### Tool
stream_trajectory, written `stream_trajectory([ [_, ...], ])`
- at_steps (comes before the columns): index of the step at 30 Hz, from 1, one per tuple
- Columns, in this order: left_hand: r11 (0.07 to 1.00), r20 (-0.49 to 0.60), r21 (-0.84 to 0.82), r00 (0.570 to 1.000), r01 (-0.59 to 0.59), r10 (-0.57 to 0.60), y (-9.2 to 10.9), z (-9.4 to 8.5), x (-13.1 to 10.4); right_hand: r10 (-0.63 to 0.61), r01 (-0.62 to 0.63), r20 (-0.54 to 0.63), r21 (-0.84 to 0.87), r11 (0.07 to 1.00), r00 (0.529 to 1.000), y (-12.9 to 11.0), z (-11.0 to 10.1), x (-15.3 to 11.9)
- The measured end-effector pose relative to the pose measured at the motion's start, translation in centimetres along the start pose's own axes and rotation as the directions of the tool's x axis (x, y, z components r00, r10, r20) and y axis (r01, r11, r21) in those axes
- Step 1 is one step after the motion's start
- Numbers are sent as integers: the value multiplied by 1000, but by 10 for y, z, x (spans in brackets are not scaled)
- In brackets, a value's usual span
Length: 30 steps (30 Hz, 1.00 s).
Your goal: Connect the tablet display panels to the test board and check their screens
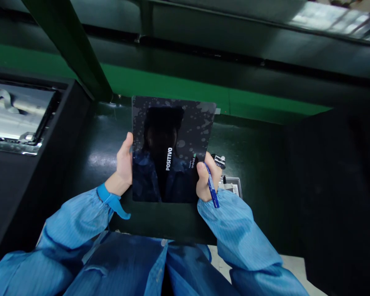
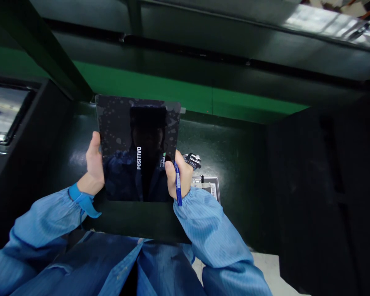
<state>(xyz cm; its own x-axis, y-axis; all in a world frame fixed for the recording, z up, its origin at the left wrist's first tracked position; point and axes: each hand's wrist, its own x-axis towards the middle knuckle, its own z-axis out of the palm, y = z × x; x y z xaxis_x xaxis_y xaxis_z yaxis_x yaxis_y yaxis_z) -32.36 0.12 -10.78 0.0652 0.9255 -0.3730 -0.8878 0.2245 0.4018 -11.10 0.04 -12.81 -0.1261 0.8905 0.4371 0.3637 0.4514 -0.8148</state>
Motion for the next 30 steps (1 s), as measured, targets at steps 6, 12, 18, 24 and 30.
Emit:
stream_trajectory([
  [6,998,-29,53,999,17,-15,0,-1,0,-1,1,2,7,1000,1000,1,0,0],
  [12,997,-73,69,997,-34,39,0,3,0,-13,13,-5,23,1000,1000,2,0,0],
  [18,997,-77,73,997,-26,32,0,5,-1,-9,9,-8,8,1000,1000,1,1,0],
  [24,998,-64,64,998,-16,21,0,2,0,-1,1,-6,7,1000,1000,2,1,0],
  [30,999,-53,52,998,-13,16,-1,2,0,7,-7,2,4,1000,1000,1,1,-1],
])
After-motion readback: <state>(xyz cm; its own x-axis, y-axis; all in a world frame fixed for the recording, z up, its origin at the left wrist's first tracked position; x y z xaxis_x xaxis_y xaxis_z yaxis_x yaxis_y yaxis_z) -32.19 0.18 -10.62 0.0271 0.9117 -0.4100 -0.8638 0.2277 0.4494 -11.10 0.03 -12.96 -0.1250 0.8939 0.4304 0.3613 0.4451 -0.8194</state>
